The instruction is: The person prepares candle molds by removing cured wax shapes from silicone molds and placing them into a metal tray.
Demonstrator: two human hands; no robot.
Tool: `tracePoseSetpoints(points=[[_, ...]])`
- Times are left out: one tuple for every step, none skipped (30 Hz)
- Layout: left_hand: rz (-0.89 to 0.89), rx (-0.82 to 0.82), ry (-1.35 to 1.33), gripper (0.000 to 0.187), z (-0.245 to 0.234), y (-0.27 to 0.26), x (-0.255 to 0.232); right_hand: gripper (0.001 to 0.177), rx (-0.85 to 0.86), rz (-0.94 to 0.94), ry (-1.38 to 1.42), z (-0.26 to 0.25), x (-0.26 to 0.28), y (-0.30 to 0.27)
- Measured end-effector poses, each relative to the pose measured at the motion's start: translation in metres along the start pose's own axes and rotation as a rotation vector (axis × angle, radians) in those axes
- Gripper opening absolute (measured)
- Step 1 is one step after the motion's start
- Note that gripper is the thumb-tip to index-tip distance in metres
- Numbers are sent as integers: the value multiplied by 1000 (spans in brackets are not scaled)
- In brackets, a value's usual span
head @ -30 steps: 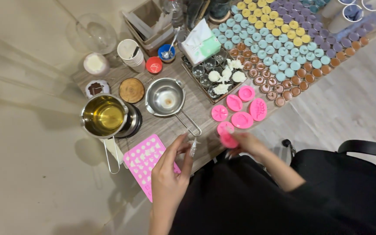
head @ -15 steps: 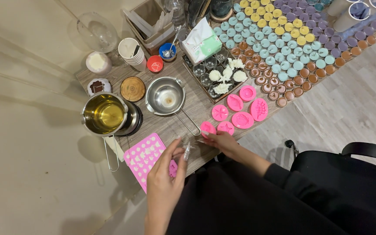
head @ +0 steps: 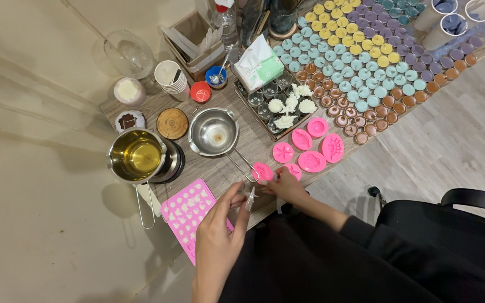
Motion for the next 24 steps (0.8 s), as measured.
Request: tracePoseSetpoints(points=[[2, -3, 1, 44, -1, 0, 1, 56, 4, 40, -125, -6, 6, -6], [-6, -4, 2, 45, -1, 0, 3, 59, 8, 82, -252, -12, 13, -13], [-13, -5, 4, 45, 0, -1, 6, 59, 10, 81, -253, -18, 22, -19], [-11, -8, 2, 45, 2, -1, 9, 56, -6, 80, -300, -28, 32, -22], [-27, 2, 8, 39, 5, -1, 14, 53, -23, 80, -348, -38, 41, -22], [-43, 13, 13, 33, 8, -1, 20, 53, -25, 80, -351, -49, 50, -21], [-44, 13, 10, 33, 11, 1, 23, 43, -87, -56, -383, -65, 69, -19], [43, 20, 58, 17, 15, 4, 19, 36, -150, -192, -415, -82, 87, -17], [130, 28, 106, 10, 20, 6, 11, 36, -151, -193, -421, -96, 94, -11], [129, 25, 104, 10, 22, 8, 7, 35, -260, -268, -484, -114, 109, -5], [-107, 132, 95, 14, 32, 10, 20, 35, -370, -344, -545, -131, 124, 0], [-344, 240, 85, 21, 41, 7, 31, 35, -366, -347, -547, -142, 132, 11], [-346, 235, 84, 21, 43, 12, 23, 37, -433, -483, -544, -153, 150, 17], [-281, 195, 58, 27, 43, 19, 10, 39, -496, -620, -538, -163, 168, 22], [-215, 156, 32, 33, 44, 26, -1, 39, -490, -625, -541, -167, 176, 36], [-221, 145, 29, 33, 46, 31, -7, 42, -517, -729, -579, -168, 190, 46], [-136, 95, 26, 31, 46, 37, -18, 46, -542, -833, -616, -170, 204, 53], [-54, 43, 26, 29, 46, 42, -29, 46, -527, -841, -618, -171, 210, 68], [-64, 30, 27, 29, 49, 47, -31, 50, -520, -892, -620, -170, 218, 80], [-67, 40, 27, 29, 53, 50, -34, 55, -511, -941, -620, -166, 222, 91], [-70, 51, 27, 29, 57, 54, -37, 55, -495, -947, -619, -164, 222, 102], [-80, 38, 32, 29, 59, 58, -39, 57, -468, -832, -599, -165, 218, 120], [-69, 30, 27, 29, 60, 62, -44, 59, -439, -716, -580, -165, 212, 136], [-61, 23, 19, 30, 63, 65, -48, 59, -423, -720, -583, -163, 211, 142]])
Point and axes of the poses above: each hand's wrist, its own y-axis towards the middle knuckle, its own z-axis out of the palm, x = y × z, the point moved 8 cm from there along y, towards the middle knuckle, and after that the axes turned 5 degrees about y, right-handed, at the moved point
